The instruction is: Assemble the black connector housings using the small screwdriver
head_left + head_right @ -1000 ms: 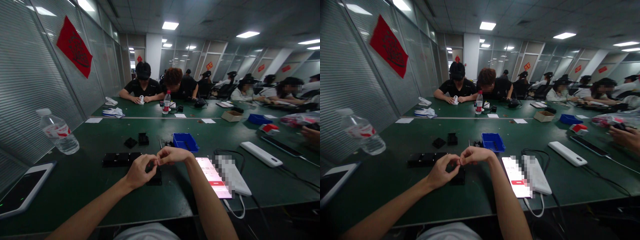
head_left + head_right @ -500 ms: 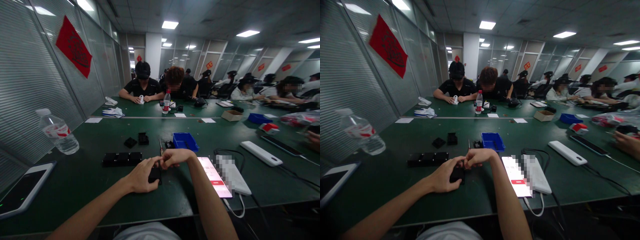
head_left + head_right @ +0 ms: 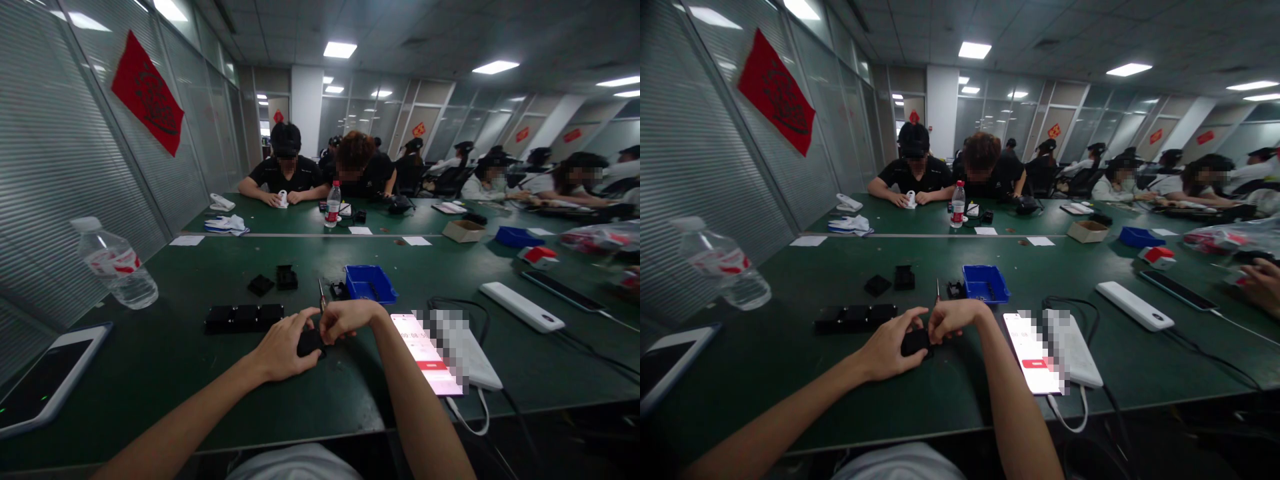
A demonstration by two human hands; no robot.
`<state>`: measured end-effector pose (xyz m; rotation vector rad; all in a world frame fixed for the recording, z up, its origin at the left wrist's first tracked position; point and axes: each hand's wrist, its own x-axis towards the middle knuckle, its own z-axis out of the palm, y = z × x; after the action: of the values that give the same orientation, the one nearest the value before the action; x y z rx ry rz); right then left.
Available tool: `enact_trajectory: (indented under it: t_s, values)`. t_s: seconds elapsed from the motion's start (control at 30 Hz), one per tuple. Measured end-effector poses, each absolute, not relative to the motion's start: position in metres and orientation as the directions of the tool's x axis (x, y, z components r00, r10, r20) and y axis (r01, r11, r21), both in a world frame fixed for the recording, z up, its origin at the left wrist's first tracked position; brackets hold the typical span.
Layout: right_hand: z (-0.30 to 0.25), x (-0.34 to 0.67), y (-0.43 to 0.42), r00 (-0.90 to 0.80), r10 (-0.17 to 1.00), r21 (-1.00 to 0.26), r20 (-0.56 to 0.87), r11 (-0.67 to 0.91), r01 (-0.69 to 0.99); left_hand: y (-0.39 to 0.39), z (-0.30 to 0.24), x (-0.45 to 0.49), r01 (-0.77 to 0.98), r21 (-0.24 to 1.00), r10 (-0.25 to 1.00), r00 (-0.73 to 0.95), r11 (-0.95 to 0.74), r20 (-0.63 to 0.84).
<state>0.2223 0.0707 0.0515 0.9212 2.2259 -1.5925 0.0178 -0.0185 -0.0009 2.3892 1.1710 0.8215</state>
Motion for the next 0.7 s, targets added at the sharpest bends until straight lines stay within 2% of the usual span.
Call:
enact_trajectory:
  t_s: [0.47, 0.7]
  values:
    - [0.0547, 0.2244, 0.0708, -0.75, 0.386, -0.73, -0.537, 0.232, 0.643, -0.0192, -0.0008, 0.0166, 0.597, 0.53, 0.796, 0.493, -0.603, 0.35]
    - [0.0553, 0.2245, 0.0729, -0.609, 0.69, -0.7, -0.392, 0.206, 0.684, -0.0207, 0.0024, 0.0166, 0.546, 0.528, 0.756, 0.531, -0.65, 0.383]
